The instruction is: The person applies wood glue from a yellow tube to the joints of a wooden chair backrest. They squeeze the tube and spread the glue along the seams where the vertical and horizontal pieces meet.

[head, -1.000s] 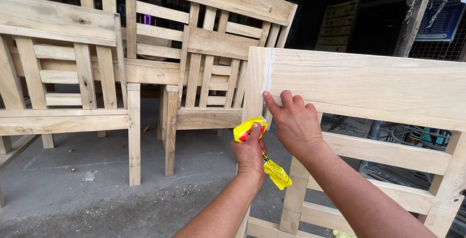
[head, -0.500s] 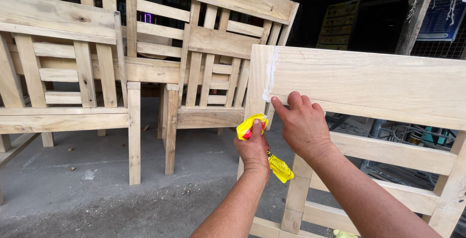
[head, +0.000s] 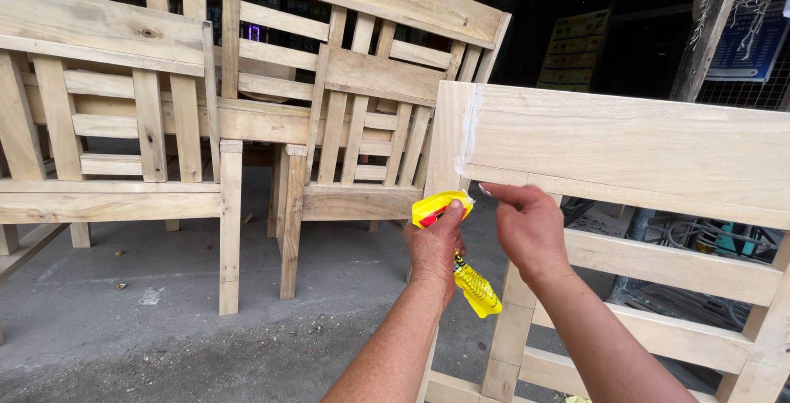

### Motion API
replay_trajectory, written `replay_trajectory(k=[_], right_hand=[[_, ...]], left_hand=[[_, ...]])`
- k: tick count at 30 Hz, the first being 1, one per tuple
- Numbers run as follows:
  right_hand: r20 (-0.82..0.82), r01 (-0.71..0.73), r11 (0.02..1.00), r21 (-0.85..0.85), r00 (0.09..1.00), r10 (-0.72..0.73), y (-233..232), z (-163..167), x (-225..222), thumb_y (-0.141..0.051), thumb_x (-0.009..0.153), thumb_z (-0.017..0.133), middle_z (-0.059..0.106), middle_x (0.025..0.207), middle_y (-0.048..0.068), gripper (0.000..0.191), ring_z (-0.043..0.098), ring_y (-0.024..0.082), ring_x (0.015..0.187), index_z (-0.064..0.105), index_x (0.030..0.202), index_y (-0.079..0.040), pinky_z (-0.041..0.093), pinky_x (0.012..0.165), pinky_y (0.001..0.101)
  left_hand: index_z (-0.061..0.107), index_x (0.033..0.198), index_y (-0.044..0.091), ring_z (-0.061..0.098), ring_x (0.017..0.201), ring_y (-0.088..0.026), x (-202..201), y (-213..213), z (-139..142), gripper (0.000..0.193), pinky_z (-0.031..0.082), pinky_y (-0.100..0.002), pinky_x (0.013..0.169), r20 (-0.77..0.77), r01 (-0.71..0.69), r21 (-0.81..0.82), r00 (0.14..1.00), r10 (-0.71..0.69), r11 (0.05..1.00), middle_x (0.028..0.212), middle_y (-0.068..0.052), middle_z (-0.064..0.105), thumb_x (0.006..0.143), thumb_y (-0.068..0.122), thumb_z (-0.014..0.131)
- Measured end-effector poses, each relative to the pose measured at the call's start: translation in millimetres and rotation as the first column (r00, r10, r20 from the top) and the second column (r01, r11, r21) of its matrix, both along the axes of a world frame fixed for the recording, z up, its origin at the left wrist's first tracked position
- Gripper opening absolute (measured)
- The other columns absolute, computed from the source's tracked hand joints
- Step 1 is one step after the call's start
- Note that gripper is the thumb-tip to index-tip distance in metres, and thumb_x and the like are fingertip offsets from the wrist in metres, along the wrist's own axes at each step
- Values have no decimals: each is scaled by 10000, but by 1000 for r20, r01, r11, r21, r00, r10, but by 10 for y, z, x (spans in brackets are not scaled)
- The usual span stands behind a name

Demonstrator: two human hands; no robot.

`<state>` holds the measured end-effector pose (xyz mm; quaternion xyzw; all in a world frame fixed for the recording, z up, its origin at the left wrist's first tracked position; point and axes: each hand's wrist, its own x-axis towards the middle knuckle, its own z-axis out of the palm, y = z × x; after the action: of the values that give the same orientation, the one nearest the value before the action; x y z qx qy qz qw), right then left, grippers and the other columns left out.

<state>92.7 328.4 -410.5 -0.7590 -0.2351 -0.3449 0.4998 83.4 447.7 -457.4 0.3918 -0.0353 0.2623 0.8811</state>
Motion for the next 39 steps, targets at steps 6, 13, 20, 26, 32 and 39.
replay_trajectory(k=[6,13,20,26,32,39], right_hand=[[-370,-204,921,332,870,326,49,52,-56,20,887,543,583,725,16,369,416,108,575,767,1179,-4,374,533,302],[-452,-245,884,399,786,422,22,111,-182,10,905,476,487,709,4,438,378,109,574,755,1242,-14,377,566,278],[-391,-330,830,450,762,516,-22,90,-142,23,880,477,551,814,-14,454,418,100,630,744,1246,-17,394,603,289],[-179,-245,958,151,946,270,29,71,-48,-30,919,555,623,835,16,439,550,151,685,748,1297,-140,457,637,325],[419,505,692,-516,853,-310,79,-13,-165,-138,866,617,628,1024,70,675,682,244,853,529,1496,-365,562,718,412],[532,667,319,-673,737,-418,208,-29,-292,-170,868,653,591,1061,89,888,696,209,803,239,1636,-338,549,673,386]], left_hand=[[704,974,46,478,501,-108,18,12,4,247,400,-301,468,39,48,-35,998,-47,998,665,-1,597,841,216,824],[532,1127,68,520,547,-114,16,-40,63,443,441,-311,500,5,57,-88,998,-57,994,749,-32,622,835,195,839],[470,1158,77,511,557,-131,28,-76,121,508,439,-311,504,5,6,-96,1000,-6,995,786,-62,595,837,191,847],[563,1130,51,520,549,-112,5,-20,102,403,426,-295,498,-57,-103,-77,993,99,992,770,-31,634,848,200,810],[589,1100,62,499,530,-103,-10,10,61,350,414,-289,487,-127,-177,-82,978,166,981,712,-8,576,886,244,797],[672,1053,52,479,512,-84,10,40,-1,290,381,-279,469,-77,-184,-55,981,179,981,680,1,551,889,266,778]])
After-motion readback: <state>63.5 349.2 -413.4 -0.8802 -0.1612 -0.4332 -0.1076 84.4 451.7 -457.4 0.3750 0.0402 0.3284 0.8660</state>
